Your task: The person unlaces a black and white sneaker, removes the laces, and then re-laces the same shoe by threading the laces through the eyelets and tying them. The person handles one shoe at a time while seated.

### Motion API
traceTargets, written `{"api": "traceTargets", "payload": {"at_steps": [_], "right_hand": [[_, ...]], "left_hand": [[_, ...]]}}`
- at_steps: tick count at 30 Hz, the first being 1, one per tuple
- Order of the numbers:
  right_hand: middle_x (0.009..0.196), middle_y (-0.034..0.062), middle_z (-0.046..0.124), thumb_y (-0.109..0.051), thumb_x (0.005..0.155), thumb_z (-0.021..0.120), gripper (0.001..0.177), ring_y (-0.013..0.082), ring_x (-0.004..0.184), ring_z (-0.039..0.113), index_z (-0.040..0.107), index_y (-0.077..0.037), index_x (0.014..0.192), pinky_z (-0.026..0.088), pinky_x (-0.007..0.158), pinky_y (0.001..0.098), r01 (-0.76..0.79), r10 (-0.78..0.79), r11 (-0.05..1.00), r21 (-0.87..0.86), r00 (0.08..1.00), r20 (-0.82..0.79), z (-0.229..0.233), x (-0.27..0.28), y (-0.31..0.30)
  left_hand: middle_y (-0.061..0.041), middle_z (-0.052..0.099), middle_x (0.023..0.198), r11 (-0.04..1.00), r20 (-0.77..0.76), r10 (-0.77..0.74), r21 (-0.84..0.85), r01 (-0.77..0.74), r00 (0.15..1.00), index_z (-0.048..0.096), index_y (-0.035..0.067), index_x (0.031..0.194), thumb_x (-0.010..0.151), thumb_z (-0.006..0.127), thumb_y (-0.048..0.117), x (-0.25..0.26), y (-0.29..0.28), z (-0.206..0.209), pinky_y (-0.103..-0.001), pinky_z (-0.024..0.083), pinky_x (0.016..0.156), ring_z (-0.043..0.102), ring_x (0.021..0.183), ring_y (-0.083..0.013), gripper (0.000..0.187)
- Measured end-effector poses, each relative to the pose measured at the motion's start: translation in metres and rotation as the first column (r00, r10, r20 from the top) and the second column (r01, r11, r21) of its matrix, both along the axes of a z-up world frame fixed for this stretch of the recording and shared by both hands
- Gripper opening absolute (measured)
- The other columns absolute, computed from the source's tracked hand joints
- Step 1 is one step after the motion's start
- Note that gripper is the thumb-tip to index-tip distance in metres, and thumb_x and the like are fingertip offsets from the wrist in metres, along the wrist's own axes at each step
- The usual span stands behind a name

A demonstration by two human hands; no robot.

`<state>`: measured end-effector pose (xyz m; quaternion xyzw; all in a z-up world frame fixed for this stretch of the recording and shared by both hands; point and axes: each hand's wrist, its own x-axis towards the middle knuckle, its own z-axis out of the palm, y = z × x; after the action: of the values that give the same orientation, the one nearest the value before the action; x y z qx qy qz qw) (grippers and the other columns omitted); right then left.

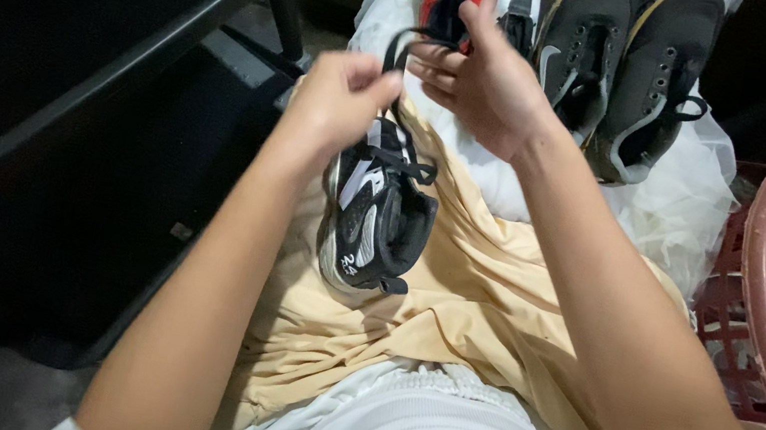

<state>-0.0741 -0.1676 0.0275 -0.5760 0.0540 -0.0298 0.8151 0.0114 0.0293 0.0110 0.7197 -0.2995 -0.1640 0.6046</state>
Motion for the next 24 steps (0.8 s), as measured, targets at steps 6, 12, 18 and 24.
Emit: {"api": "traceTargets", "payload": {"at_steps": [6,12,18,24], "right_hand": [[0.119,0.0041,0.072,-0.032,0.103,0.052,0.034,0.0136,0.109,0.067,0.066,-0.014,0.128,0.055,0.094,0.0322,0.122,-0.154,0.883,-0.453,0.988,-0.033,-0.018,-0.022,0.006],[0.098,0.0005,0.074,-0.035,0.106,0.054,0.035,0.0055,0.072,0.052,0.069,-0.006,0.117,0.046,0.066,0.0238,0.065,-0.165,0.933,-0.354,0.951,-0.261,-0.04,-0.039,0.022],[0.086,0.0019,0.069,-0.022,0.105,0.062,0.024,0.0056,0.062,0.052,0.073,-0.001,0.104,0.044,0.058,0.0212,0.087,-0.098,0.995,-0.057,0.969,-0.229,-0.039,-0.043,0.021],[0.083,0.0037,0.069,-0.018,0.103,0.059,0.023,0.01,0.067,0.063,0.071,0.002,0.103,0.055,0.066,0.0243,0.197,-0.163,0.967,0.163,0.965,-0.204,-0.045,-0.038,0.03]], "left_hand": [[-0.001,0.074,0.083,0.925,-0.202,-0.086,-0.379,0.003,0.976,0.069,0.007,0.091,0.103,0.063,0.02,0.038,-0.032,0.012,-0.026,0.054,0.069,0.07,0.075,-0.0102,0.019],[-0.007,0.075,0.087,0.81,-0.445,-0.213,-0.579,-0.098,0.87,0.067,0.006,0.097,0.104,0.055,0.018,0.067,-0.049,0.01,-0.032,0.061,0.079,0.074,0.083,-0.0173,0.018],[-0.011,0.067,0.084,0.985,-0.21,0.017,0.169,0.019,0.977,0.066,0.004,0.105,0.098,0.065,0.033,0.069,-0.052,0.005,-0.041,0.044,0.067,0.058,0.073,-0.0217,0.031],[-0.022,0.072,0.104,0.918,0.376,-0.058,0.383,-0.098,0.925,0.063,0.0,0.11,0.078,0.082,0.053,-0.014,-0.001,-0.015,-0.043,0.052,0.091,0.07,0.104,-0.0344,0.064]]}}
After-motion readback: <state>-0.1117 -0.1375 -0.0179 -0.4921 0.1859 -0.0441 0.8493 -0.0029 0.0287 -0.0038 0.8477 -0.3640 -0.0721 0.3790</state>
